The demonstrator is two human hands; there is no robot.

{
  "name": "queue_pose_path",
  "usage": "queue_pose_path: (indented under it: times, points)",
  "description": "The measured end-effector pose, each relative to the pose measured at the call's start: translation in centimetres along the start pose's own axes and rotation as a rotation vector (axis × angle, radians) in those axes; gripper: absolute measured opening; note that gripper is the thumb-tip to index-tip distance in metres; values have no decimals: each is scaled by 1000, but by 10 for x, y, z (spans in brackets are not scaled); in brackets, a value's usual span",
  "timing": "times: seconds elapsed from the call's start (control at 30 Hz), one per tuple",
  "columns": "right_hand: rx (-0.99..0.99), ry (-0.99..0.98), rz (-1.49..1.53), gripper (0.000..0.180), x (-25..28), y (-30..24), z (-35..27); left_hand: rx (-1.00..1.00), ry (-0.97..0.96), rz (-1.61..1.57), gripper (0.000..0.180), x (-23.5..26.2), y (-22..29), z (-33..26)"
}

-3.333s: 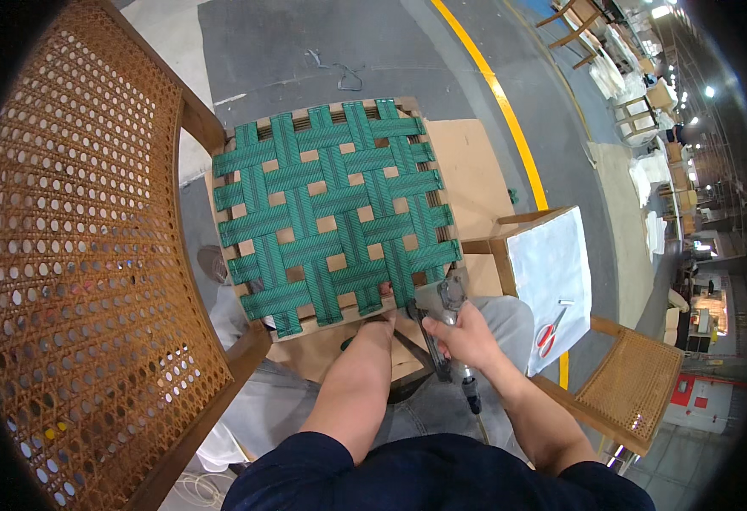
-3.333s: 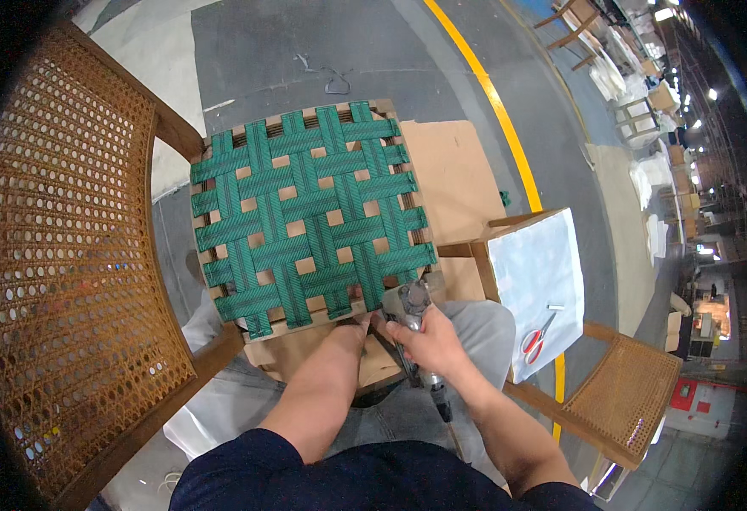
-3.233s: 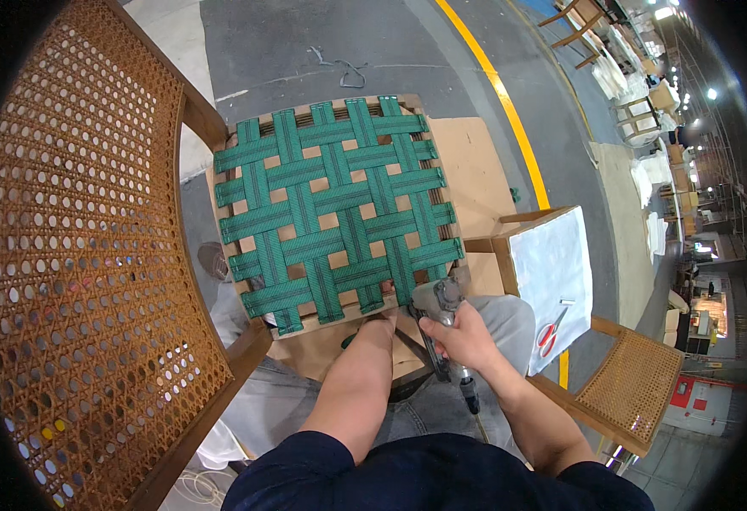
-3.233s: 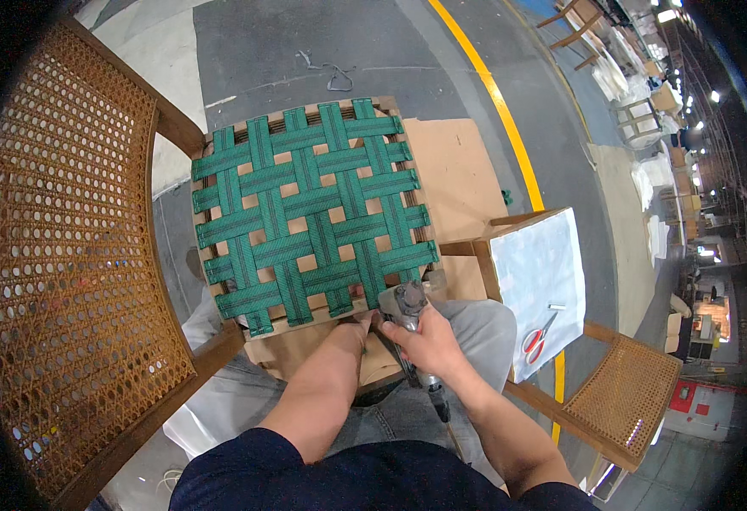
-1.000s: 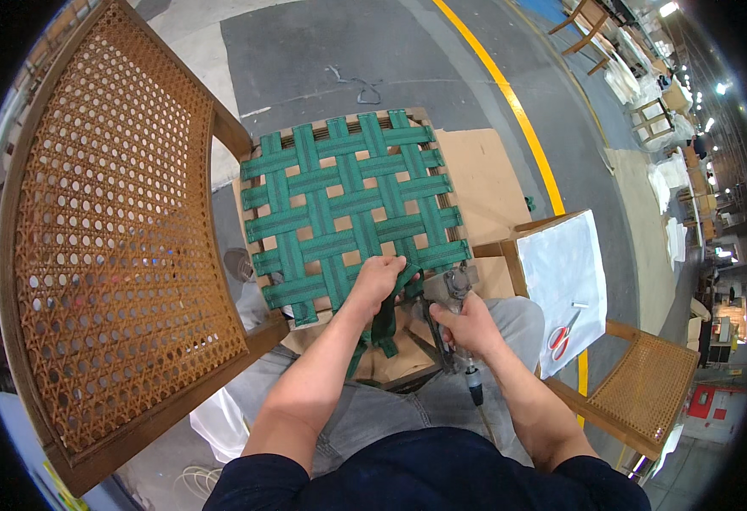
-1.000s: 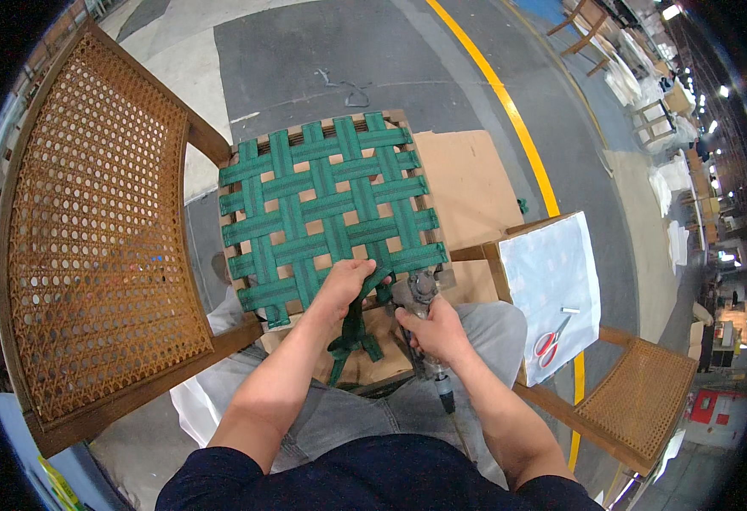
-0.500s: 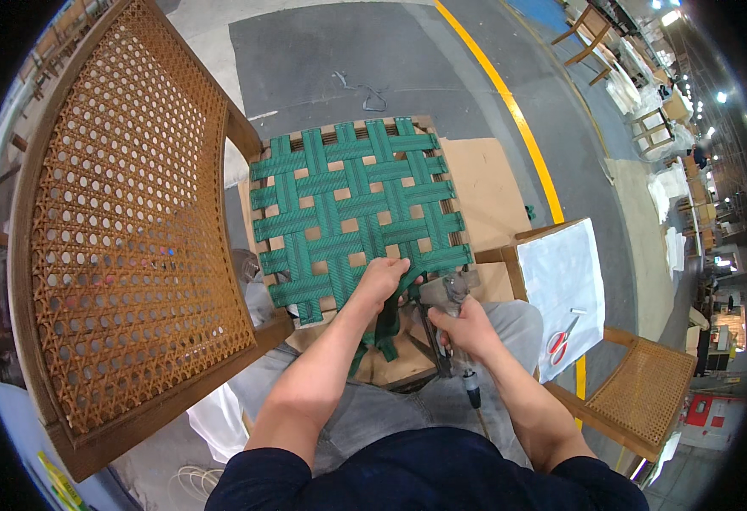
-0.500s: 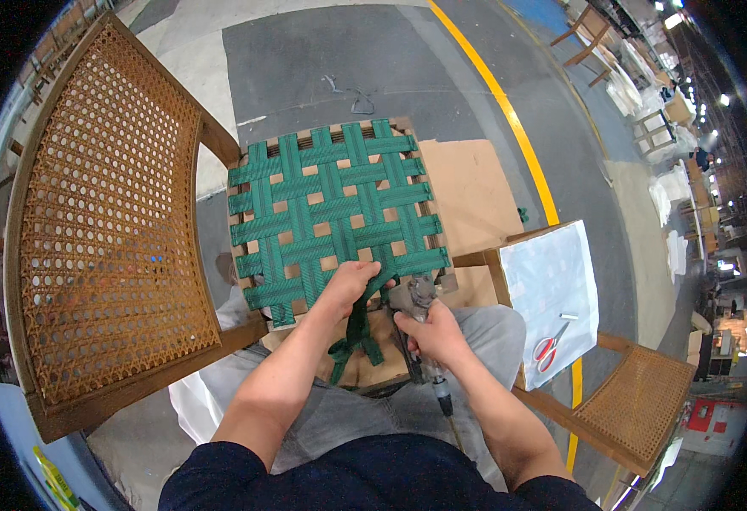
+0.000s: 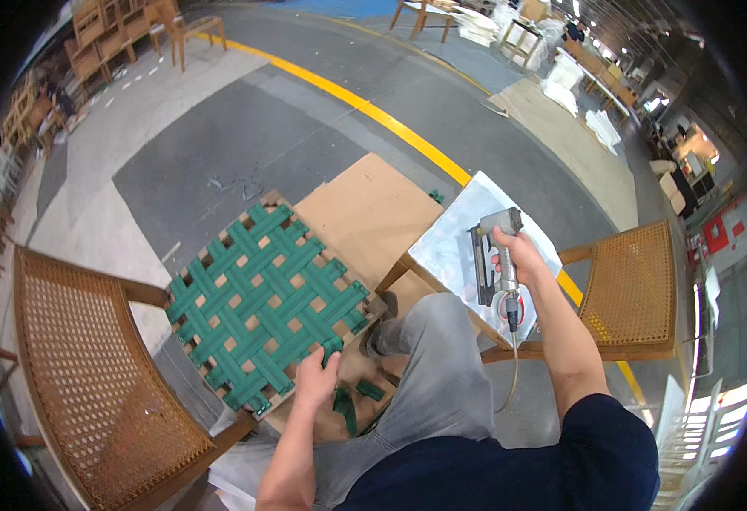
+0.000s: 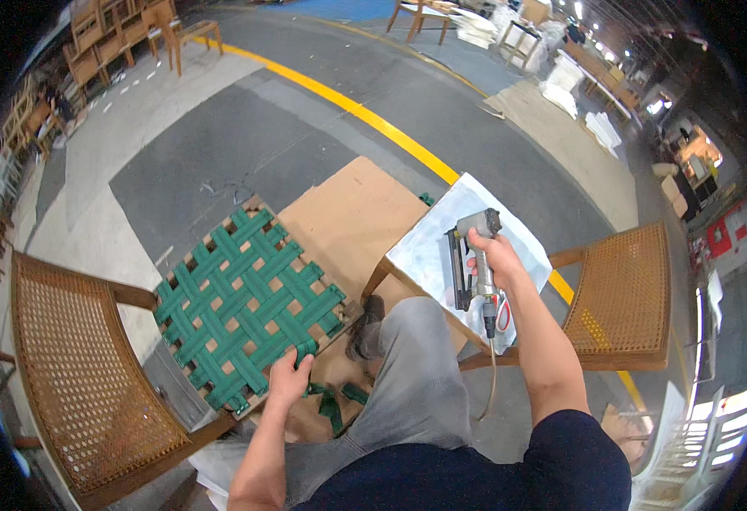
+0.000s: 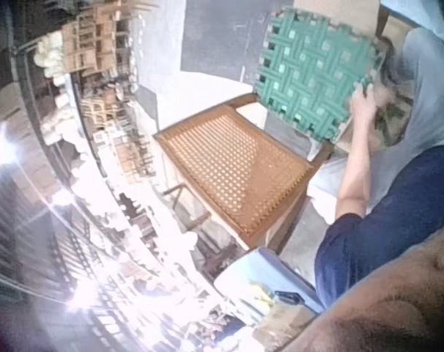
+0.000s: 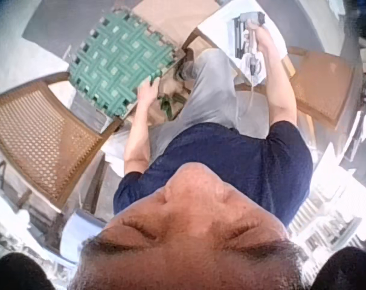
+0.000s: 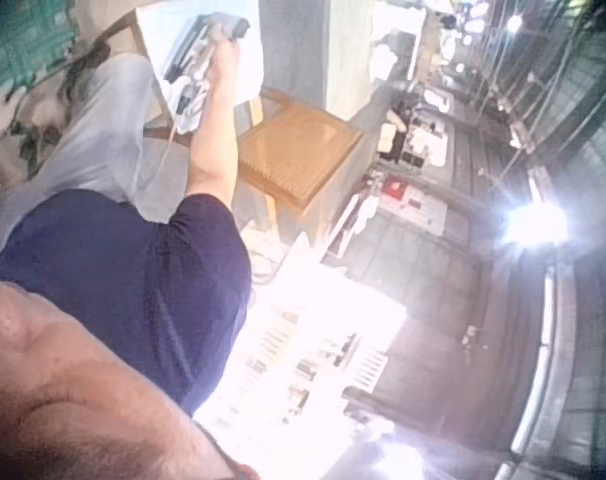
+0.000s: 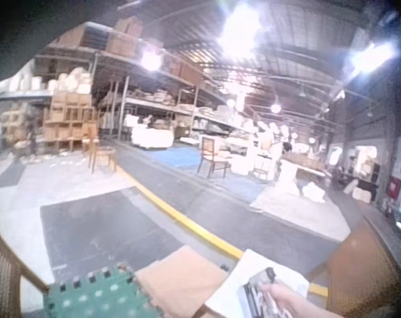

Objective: The person weaves green webbing into a wooden chair seat frame, then staples a white fabric cover over the webbing using a pneumatic staple gun. The finished chair is placed upright with other chairs.

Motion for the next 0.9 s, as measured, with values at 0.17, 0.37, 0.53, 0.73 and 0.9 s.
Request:
queue_pose_path:
  times: [0.17, 0.37, 0.53, 0.73, 0.9]
  points:
    - [-122, -172, 229, 51, -2, 67, 69, 123, 82, -41, 34, -1, -3, -15]
    - [-234, -253, 365, 37, -22, 120, 111, 290, 107, -163, 39, 1, 10, -28]
    - [-65, 81, -16, 34, 56, 115, 112, 192, 128, -133, 42, -10, 8, -7]
    - [-65, 447, -755, 32, 163, 111, 43, 224, 79, -139, 44, -23, -20, -6]
    - [-382, 318, -1041, 59, 149, 183, -15, 204, 126, -445, 32, -24, -5, -13]
Point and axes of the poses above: each hand's wrist, its own z-axis towards the middle knuckle, its own x-axis out of the back of the hand, y = z × x, the point moved 9 cm from there along z, towards the middle knuckle, and after that the axes turned 5 degrees about -y, right-handed, at the moved point
